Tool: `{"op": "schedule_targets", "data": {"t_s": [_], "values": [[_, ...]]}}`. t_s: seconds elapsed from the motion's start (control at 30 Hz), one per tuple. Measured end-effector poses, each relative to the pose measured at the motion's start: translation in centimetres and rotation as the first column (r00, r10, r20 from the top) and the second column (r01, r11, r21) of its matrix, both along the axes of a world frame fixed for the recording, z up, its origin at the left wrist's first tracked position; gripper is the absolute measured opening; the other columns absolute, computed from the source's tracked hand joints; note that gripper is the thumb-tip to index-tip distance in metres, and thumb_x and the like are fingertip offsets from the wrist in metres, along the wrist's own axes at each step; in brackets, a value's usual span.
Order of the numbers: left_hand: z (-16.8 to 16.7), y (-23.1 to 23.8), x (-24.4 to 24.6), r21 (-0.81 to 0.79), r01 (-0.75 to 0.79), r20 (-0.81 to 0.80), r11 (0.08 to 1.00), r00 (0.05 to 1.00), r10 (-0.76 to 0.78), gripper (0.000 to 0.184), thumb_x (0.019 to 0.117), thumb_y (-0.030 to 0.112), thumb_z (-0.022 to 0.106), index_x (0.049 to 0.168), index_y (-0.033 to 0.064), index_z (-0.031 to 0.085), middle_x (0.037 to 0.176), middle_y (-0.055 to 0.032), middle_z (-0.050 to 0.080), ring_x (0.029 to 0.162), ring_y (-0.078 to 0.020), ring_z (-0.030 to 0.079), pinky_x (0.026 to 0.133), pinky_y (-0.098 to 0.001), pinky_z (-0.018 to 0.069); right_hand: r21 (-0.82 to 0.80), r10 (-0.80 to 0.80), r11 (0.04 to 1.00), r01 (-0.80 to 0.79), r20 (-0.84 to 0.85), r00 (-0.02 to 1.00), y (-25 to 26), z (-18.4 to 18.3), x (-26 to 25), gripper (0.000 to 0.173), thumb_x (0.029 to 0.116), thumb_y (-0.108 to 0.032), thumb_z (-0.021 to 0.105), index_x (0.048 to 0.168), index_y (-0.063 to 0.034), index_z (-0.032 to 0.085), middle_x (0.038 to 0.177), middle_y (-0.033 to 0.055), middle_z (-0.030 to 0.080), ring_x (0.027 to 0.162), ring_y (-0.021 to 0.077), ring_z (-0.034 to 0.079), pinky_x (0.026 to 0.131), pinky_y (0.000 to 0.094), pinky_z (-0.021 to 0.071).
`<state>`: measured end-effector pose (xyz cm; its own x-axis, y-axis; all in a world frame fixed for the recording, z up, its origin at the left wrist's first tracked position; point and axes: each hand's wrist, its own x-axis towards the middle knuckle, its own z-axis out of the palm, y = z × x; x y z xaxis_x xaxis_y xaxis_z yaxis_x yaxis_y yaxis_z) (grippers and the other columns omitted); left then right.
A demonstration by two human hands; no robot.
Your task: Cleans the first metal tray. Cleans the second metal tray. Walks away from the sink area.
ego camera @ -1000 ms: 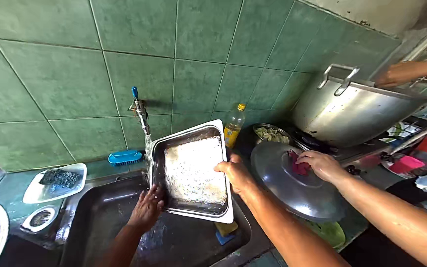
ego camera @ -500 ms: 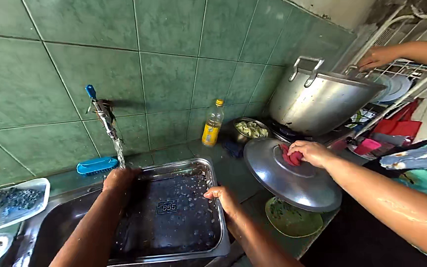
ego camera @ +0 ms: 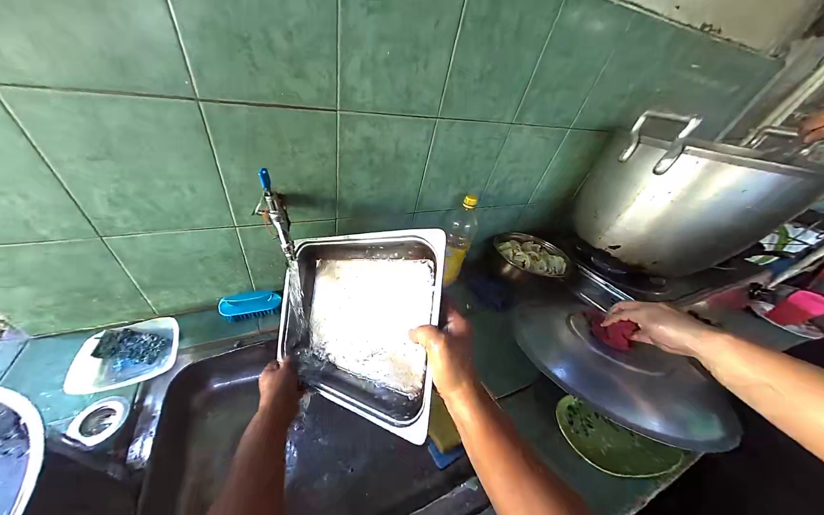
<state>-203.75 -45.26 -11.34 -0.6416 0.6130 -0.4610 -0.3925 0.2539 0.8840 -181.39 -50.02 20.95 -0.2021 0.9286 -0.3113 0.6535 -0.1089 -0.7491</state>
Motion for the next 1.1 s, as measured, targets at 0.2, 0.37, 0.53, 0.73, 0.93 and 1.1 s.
{"op": "schedule_targets", "data": {"t_s": [0.2, 0.37, 0.53, 0.73, 0.93, 1.1], "values": [[0.0, -0.2, 1.8, 0.212, -0.093, 0.445, 0.973, 0.895, -0.011, 0.028, 0.1101, 0.018, 0.043, 0.130, -0.0014, 0.050, 0.105, -0.0171, 0.062, 0.090, -0.0244, 0.065, 0.080, -0.0425, 0.0569, 0.022, -0.097, 0.995, 0.097, -0.028, 0.995, -0.8, -0.8, -1.3, 0.028, 0.0972, 0.018, 0.046, 0.125, 0.0250, 0.047, 0.109, 0.0340, 0.057, 0.090, 0.0163, 0.051, 0.079, 0.0192, 0.0437], [3.8, -4.7, -2.1, 0.322, -0.284, 0.462, 0.903, 0.880, 0.112, 0.034, 0.1082, 0.029, 0.038, 0.127, 0.0056, 0.054, 0.105, -0.0161, 0.067, 0.091, -0.0269, 0.068, 0.076, -0.0497, 0.0580, -0.195, -0.329, 0.944, 0.267, -0.641, 0.694, 1.7, -10.7, 0.0, 0.024, 0.1044, 0.004, 0.041, 0.126, 0.0100, 0.048, 0.099, 0.0229, 0.060, 0.081, 0.0189, 0.061, 0.072, 0.0304, 0.0531], [9.1, -8.9, -3.6, 0.046, -0.303, 0.191, 0.952, 0.938, 0.289, 0.031, 0.0998, 0.011, 0.054, 0.128, 0.0006, 0.053, 0.102, -0.0231, 0.065, 0.080, -0.0321, 0.067, 0.063, -0.0491, 0.0581, -0.523, -0.543, 0.825, 0.212, -0.634, 0.551, 5.6, -25.7, -0.5, 0.018, 0.1000, -0.006, 0.053, 0.115, 0.0013, 0.059, 0.091, 0.0139, 0.066, 0.079, 0.0189, 0.068, 0.069, 0.0347, 0.0590], [10.3, -10.7, -3.5, 0.245, -0.328, -0.202, 0.912, 0.903, 0.379, 0.041, 0.0895, -0.011, 0.060, 0.129, 0.0013, 0.061, 0.108, -0.0149, 0.068, 0.086, -0.0199, 0.066, 0.069, -0.0378, 0.0562, -0.673, -0.374, 0.740, -0.011, -0.425, 0.825, 8.9, -33.0, -5.2, 0.016, 0.1004, -0.003, 0.052, 0.116, -0.0001, 0.056, 0.092, 0.0129, 0.063, 0.077, 0.0213, 0.063, 0.067, 0.0387, 0.0553], [5.4, -10.7, -5.2, 0.546, -0.400, -0.118, 0.736, 0.833, 0.541, 0.031, 0.0960, -0.009, 0.053, 0.126, -0.0042, 0.055, 0.114, -0.0133, 0.067, 0.102, -0.0178, 0.068, 0.088, -0.0386, 0.0599, -0.616, -0.358, 0.786, 0.052, -0.386, 0.850, 9.3, -33.8, -10.6, 0.040, 0.0966, -0.001, 0.061, 0.134, 0.0032, 0.050, 0.115, 0.0226, 0.063, 0.096, 0.0300, 0.065, 0.079, 0.0468, 0.0573], [-0.5, -9.4, -6.2, 0.529, -0.540, 0.176, 0.655, 0.825, 0.537, 0.036, 0.1077, 0.007, 0.046, 0.143, -0.0014, 0.041, 0.128, -0.0159, 0.059, 0.111, -0.0195, 0.064, 0.096, -0.0400, 0.0563, -0.143, -0.217, 0.972, 0.185, -0.260, 0.941, 12.3, -32.1, -10.3, 0.050, 0.0847, 0.004, 0.071, 0.132, 0.0060, 0.055, 0.125, 0.0312, 0.061, 0.115, 0.0430, 0.061, 0.093, 0.0607, 0.0526]]}}
